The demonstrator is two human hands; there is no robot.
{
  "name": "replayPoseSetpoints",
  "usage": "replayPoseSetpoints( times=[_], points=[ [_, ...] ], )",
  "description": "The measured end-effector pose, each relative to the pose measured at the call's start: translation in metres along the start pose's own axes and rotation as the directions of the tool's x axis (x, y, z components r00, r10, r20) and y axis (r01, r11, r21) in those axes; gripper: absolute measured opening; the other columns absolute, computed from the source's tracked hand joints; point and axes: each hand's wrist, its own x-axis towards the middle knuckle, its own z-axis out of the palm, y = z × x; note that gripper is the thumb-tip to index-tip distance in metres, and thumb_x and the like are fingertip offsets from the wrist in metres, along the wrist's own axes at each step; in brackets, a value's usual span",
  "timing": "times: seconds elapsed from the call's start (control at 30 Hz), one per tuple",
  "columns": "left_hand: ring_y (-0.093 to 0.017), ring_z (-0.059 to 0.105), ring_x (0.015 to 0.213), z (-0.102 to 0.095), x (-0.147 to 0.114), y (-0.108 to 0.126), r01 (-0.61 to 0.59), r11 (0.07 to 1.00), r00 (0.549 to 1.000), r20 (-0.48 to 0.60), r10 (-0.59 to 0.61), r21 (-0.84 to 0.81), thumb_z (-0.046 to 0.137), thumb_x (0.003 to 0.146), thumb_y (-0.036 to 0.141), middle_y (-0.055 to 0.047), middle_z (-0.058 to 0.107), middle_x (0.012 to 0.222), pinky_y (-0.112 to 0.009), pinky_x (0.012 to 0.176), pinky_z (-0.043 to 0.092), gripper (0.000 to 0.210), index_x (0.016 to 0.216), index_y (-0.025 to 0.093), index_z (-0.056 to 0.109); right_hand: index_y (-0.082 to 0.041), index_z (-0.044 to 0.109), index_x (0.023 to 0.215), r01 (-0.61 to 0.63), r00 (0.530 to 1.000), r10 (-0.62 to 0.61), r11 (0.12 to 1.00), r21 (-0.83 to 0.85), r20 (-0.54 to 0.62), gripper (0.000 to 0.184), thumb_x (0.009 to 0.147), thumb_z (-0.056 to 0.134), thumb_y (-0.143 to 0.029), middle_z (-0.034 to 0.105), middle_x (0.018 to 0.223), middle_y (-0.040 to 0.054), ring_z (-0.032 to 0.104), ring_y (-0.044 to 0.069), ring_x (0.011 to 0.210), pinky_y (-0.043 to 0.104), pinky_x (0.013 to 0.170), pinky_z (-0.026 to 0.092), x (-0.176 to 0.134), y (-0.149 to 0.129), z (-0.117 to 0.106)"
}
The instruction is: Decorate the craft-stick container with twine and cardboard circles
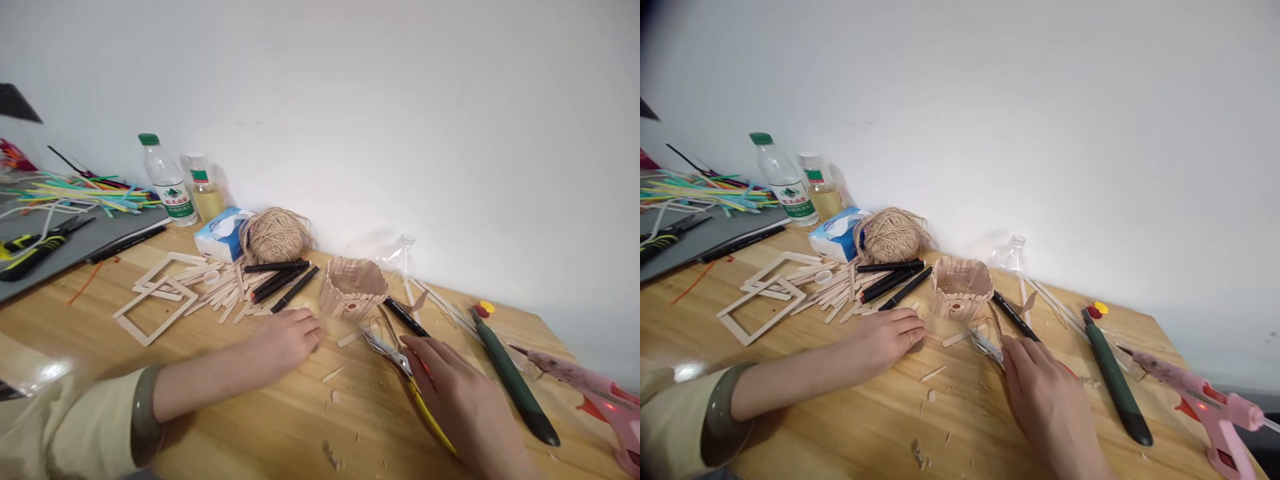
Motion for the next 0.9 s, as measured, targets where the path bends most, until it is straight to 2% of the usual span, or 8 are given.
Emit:
replayPoseSetpoints(
  times=[0.1,0.2,0.27,0.37,0.43,0.57,0.73,0.9],
  points=[
    [-0.018,0.058,0.093,-0.009,0.018,0.000,-0.022,1.000,0.996,-0.087,0.022,0.001,0.043,0.087,0.009,-0.009,0.066,0.097,-0.030,0.081,0.048,0.021,0.099,0.013,0.059,-0.023,0.058,0.095,0.036,0.999,-0.035,0.998,-0.053,0.019,0.027,0.095,0.032,-0.031,0.070,0.084,0.0030,0.068,0.018,0.069,0.025,0.049,0.050,-0.016,0.002,0.002],
    [-0.022,0.053,0.101,-0.019,0.039,-0.006,0.022,0.999,0.983,-0.180,-0.031,-0.049,0.047,0.086,0.013,-0.011,0.061,0.101,-0.037,0.089,0.046,0.018,0.101,0.011,0.056,-0.021,0.056,0.097,-0.013,0.998,0.020,0.993,-0.117,0.058,0.030,0.095,0.028,-0.032,0.068,0.086,0.0050,0.068,0.020,0.070,0.027,0.047,0.051,-0.034,0.005,0.008],
    [-0.026,0.047,0.112,-0.023,0.051,-0.012,0.027,0.987,0.994,-0.096,-0.043,-0.156,0.056,0.082,0.019,-0.011,0.060,0.106,-0.042,0.097,0.040,0.022,0.103,0.013,0.054,-0.018,0.055,0.101,-0.035,0.996,0.048,0.985,-0.167,0.074,0.032,0.094,0.027,-0.031,0.067,0.091,0.0087,0.067,0.023,0.076,0.030,0.051,0.053,-0.043,0.006,0.010],
    [-0.024,0.051,0.106,-0.022,0.061,-0.023,0.185,0.911,0.980,0.006,-0.197,-0.368,0.058,0.078,0.014,-0.009,0.059,0.105,-0.042,0.093,0.042,0.023,0.100,0.016,0.052,-0.013,0.053,0.108,0.009,0.997,0.006,0.976,-0.217,0.071,0.033,0.090,0.029,-0.027,0.066,0.098,0.0146,0.065,0.028,0.088,0.036,0.064,0.056,-0.052,0.006,0.010],
    [-0.022,0.054,0.097,-0.019,0.065,-0.028,0.271,0.852,0.958,0.038,-0.284,-0.449,0.056,0.077,0.012,-0.007,0.059,0.101,-0.040,0.088,0.044,0.021,0.097,0.017,0.052,-0.010,0.051,0.112,0.053,0.997,-0.035,0.967,-0.250,0.076,0.034,0.086,0.033,-0.023,0.066,0.102,0.0173,0.064,0.030,0.093,0.041,0.072,0.054,-0.056,0.008,0.009],
    [-0.021,0.054,0.095,-0.018,0.073,-0.039,0.301,0.782,0.945,0.057,-0.323,-0.545,0.054,0.077,0.014,-0.004,0.060,0.094,-0.038,0.088,0.043,0.014,0.089,0.019,0.056,-0.010,0.049,0.115,0.082,0.992,-0.054,0.962,-0.261,0.114,0.038,0.080,0.037,-0.015,0.066,0.107,0.0173,0.063,0.032,0.097,0.043,0.074,0.054,-0.065,0.016,0.014],
    [-0.022,0.058,0.089,-0.020,0.089,-0.060,0.392,0.596,0.885,0.108,-0.454,-0.701,0.059,0.074,0.026,-0.005,0.063,0.090,-0.040,0.085,0.044,0.016,0.086,0.016,0.057,-0.015,0.045,0.117,-0.039,0.985,0.051,0.997,-0.074,0.162,0.043,0.074,0.041,-0.014,0.066,0.108,0.0126,0.065,0.025,0.096,0.034,0.075,0.056,-0.069,0.029,0.023],
    [-0.020,0.063,0.078,-0.019,0.106,-0.076,0.423,0.391,0.856,0.220,-0.467,-0.817,0.063,0.069,0.031,-0.004,0.065,0.083,-0.037,0.079,0.048,0.025,0.086,0.013,0.057,-0.019,0.045,0.114,-0.163,0.969,0.152,0.986,0.038,0.193,0.054,0.061,0.043,-0.009,0.061,0.108,0.0101,0.061,0.025,0.100,0.037,0.083,0.052,-0.067,0.036,0.024]
  ],
)
